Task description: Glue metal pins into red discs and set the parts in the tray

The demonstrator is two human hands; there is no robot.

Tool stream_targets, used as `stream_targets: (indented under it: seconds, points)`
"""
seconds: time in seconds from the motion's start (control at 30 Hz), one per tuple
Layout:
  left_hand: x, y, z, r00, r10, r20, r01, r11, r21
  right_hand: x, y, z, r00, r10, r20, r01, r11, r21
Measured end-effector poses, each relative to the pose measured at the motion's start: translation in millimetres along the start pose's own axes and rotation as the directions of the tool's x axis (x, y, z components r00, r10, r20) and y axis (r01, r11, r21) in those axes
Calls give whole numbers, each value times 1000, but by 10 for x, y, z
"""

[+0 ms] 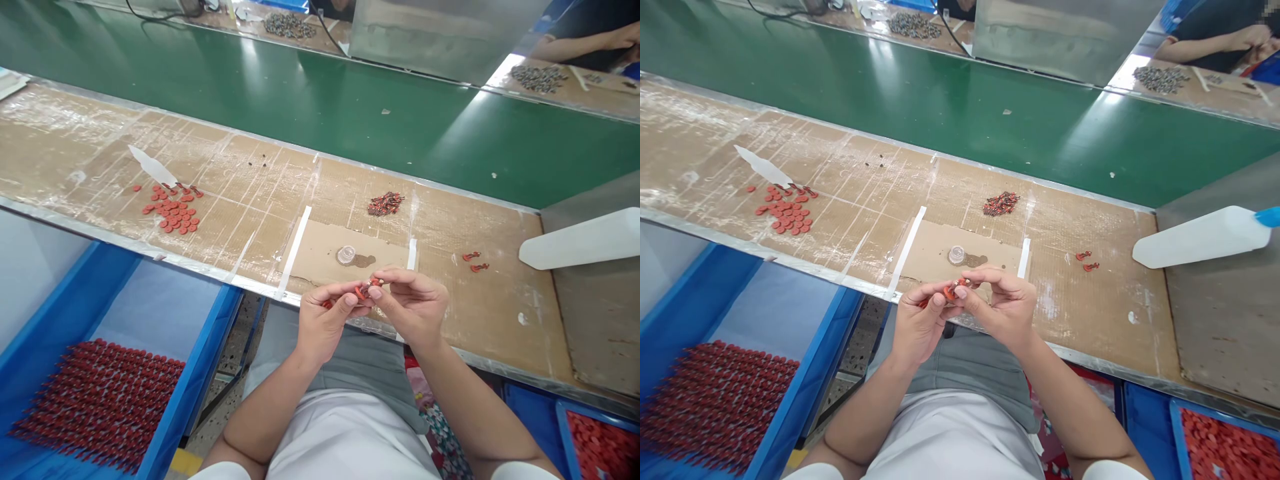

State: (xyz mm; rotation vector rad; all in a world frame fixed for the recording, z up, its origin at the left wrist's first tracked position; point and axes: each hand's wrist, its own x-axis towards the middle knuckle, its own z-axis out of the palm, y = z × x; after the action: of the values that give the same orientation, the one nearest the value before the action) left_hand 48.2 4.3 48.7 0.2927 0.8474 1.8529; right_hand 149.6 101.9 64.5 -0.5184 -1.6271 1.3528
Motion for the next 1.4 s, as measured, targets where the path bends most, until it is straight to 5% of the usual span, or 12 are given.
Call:
stream_targets:
  seconds: [0.9,1.4]
  points:
    - [-19,-62,6,994,28,-102,-22,998,60,2,-35,5,998,27,63,-26,1000,-7]
    - [-41,-70,-2,999,43,-29,-39,993,115,29,-78,-58,991,35,131,-44,997,63]
